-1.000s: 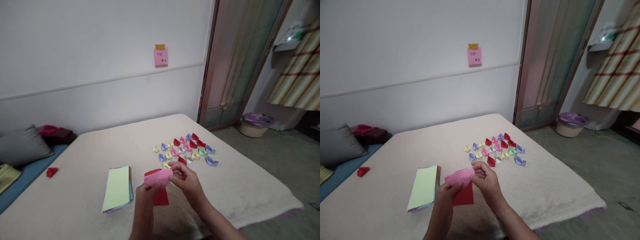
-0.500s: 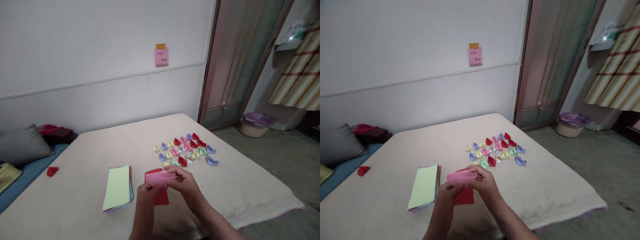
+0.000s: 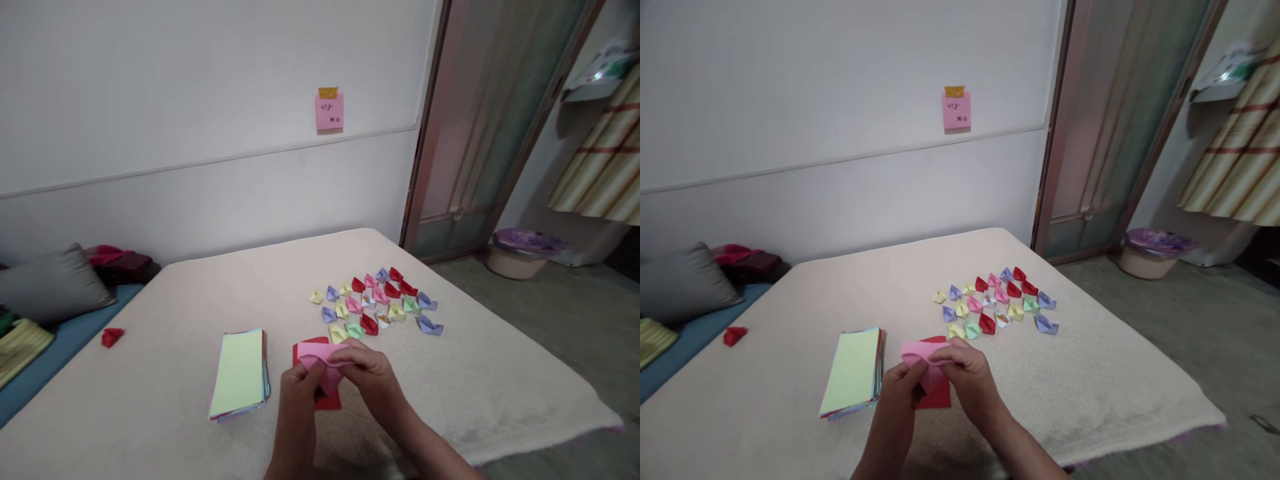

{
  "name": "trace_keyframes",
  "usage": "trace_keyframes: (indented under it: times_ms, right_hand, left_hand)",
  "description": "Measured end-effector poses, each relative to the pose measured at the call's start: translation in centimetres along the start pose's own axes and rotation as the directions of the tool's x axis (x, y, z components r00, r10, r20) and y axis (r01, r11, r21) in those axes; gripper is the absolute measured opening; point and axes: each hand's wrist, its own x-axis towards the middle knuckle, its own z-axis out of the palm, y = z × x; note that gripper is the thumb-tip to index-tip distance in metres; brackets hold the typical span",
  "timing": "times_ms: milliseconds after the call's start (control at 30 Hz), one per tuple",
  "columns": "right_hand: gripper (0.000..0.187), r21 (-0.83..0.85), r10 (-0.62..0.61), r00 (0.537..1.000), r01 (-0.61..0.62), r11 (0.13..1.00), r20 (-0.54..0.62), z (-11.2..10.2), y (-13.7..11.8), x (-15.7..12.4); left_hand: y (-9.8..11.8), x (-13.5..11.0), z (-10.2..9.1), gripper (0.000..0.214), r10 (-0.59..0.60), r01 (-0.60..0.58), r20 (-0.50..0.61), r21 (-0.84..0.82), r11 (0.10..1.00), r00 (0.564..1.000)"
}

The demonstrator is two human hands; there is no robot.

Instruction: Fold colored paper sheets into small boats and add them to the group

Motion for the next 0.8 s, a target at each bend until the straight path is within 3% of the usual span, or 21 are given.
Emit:
trace_keyframes:
  times_ms: [200,433,633,800]
  right_hand:
    - [0.020,-0.012,-0.056,0.998,0.056,0.998,-0.015,-0.2,0.2,0.1]
    - [0.021,-0.067,-0.052,0.999,0.051,0.996,-0.006,-0.6,0.1,0.3]
    - [0.024,-0.073,-0.059,0.998,0.061,0.996,0.030,-0.4,0.5,0.2]
    - [0.020,0.045,0.036,0.998,-0.039,0.998,0.055,-0.9,-0.3,0.1]
  left_hand:
    - [1.5,-0.8,0.4,0.017,0.006,-0.001,0.031,-0.148,0.989,1.000]
    - [2.2,-0.7,0.9,0.040,-0.096,0.106,0.044,-0.384,0.917,0.994]
    - [0.5,-0.5,0.4,0.018,-0.010,0.022,0.048,-0.253,0.967,0.999]
    - [0.3,-0.1,0.1,0.013,0.000,0.010,0.033,-0.307,0.952,0.999]
